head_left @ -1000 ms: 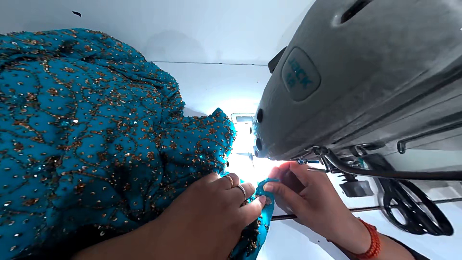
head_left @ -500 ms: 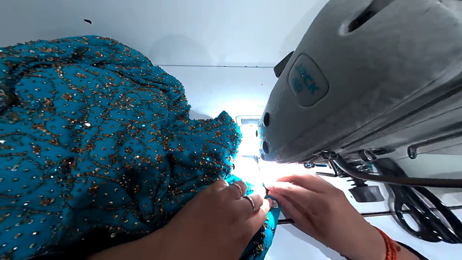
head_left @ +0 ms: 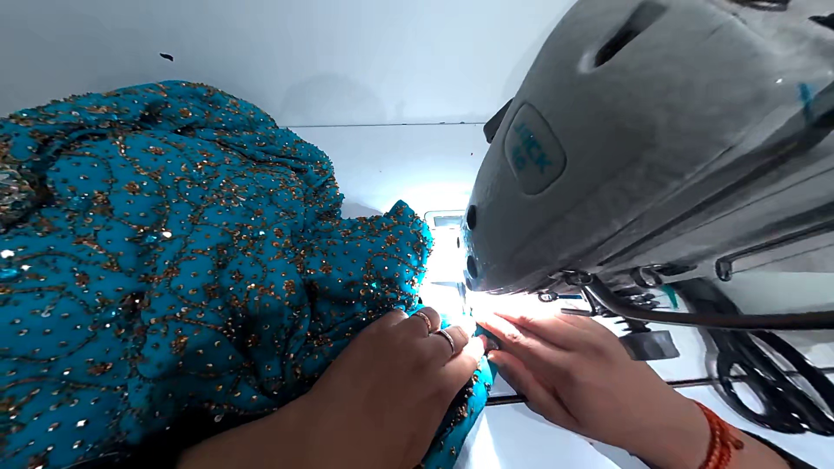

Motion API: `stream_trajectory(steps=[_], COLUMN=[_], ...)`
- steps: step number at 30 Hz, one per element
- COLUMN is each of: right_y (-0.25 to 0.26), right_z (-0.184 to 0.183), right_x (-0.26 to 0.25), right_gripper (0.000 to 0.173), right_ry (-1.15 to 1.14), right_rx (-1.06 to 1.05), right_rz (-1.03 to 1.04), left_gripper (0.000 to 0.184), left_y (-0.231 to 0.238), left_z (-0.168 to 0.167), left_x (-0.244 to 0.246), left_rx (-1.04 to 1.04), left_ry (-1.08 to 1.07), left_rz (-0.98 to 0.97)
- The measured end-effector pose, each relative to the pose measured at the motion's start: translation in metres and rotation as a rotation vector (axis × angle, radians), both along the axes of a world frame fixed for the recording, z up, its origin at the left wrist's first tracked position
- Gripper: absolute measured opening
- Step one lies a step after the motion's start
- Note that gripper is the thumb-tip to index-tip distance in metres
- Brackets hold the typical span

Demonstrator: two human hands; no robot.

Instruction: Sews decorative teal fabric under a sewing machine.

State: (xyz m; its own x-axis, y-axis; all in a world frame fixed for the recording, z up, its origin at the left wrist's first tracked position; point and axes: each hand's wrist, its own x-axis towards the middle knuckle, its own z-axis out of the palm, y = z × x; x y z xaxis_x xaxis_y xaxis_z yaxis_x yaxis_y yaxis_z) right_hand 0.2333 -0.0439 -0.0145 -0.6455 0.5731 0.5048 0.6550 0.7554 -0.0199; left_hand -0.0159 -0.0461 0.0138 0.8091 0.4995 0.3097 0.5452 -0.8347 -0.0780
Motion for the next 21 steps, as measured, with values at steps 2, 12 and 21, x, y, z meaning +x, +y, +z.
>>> stream_trajectory(steps=[2,12,21], right_y=[0.005,0.016,0.015], right_z=[-0.001,-0.003,-0.001], right_x=[0.001,0.006,0.003], right_gripper=[0.039,0.034,0.035], right_ry=[0.005,0.066,0.065], right_rx=[-0.005,-0.053,-0.05], right_rz=[0.001,-0.028,-0.028], left_gripper=[0.033,0.03,0.03], left_y=[0.002,0.001,0.0], left_z=[0.0,-0.003,-0.001], left_x=[0.002,0.012,0.011], left_rx=[0.017,0.024,0.028], left_ry=[-0.007,-0.031,-0.019], left_rz=[0.018,0.118,0.135])
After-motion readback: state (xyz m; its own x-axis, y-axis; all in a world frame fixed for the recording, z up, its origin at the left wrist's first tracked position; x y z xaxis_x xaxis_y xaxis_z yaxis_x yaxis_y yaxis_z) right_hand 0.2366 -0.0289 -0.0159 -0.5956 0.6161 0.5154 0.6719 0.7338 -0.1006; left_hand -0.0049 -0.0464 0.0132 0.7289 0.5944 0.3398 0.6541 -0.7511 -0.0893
